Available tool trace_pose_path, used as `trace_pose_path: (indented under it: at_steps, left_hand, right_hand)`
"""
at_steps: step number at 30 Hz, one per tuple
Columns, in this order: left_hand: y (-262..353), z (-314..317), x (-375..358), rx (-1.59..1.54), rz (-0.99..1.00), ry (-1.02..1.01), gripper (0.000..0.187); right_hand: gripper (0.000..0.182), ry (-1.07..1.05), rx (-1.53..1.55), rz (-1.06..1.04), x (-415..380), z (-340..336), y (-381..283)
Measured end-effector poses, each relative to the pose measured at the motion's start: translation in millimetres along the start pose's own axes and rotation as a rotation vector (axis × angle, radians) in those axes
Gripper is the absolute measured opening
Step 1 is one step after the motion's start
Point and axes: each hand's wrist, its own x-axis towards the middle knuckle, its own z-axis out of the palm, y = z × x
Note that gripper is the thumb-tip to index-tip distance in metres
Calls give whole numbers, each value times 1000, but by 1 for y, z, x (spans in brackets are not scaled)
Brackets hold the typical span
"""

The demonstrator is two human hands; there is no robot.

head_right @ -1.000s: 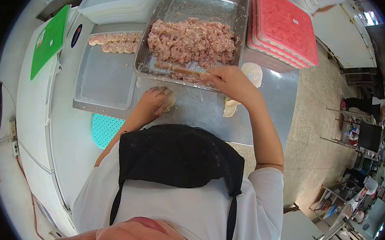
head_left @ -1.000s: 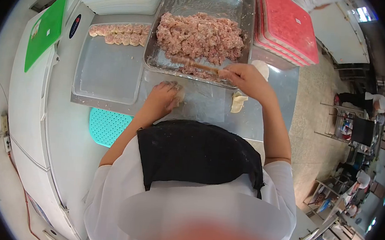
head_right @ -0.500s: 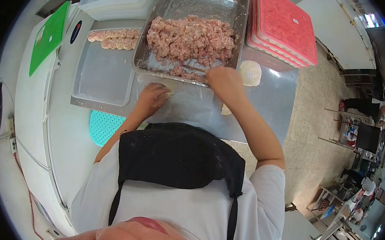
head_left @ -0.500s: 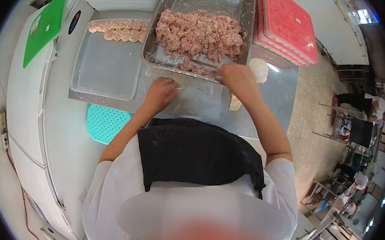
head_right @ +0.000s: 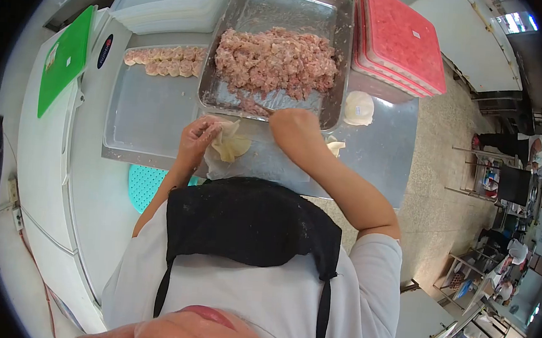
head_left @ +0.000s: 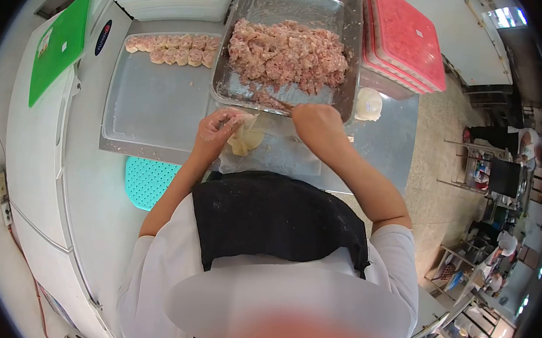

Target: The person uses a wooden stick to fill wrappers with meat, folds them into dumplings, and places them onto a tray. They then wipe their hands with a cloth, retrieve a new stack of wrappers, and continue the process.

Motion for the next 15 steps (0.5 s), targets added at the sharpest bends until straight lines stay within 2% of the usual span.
trace_pose_path:
  at_steps: [2, 3, 5, 6, 8, 9, 11, 12, 14, 15]
  left_hand:
    - [-4, 3, -1, -817, -511, -4, 27]
    - [-7, 5, -2, -813, -509, -5, 27]
    - [-9, 5, -4, -529, -368, -180, 32]
    - [-9, 2, -4, -526, -366, -180, 32]
    - [-9, -8, -4, -556, -503, -308, 33]
    - [-9, -12, -3, -550, -499, -307, 33]
    - [-11, -16, -2, -855, -531, -268, 36]
    - [-10, -17, 1, -852, -526, -271, 36]
    - [-8, -17, 15, -698, -386, -159, 42]
    - [3, -16, 25, -697, -383, -158, 42]
  right_hand:
    - [12, -1, 74, 6, 14, 4, -14]
    - [12, 4, 75, 7, 20, 7, -18]
    - [12, 68, 168, -90, 32, 14, -20]
    - [12, 72, 168, -90, 37, 23, -19]
    - [17, -11, 260, -68, 45, 41, -13]
    - [17, -4, 260, -69, 48, 43, -6]
    - [27, -149, 618, 25, 45, 42, 15]
    - [27, -143, 615, 25, 39, 37, 19]
    - [34, -12, 986, 152, 24, 22, 24]
    - [34, -9, 985, 149, 20, 18, 29]
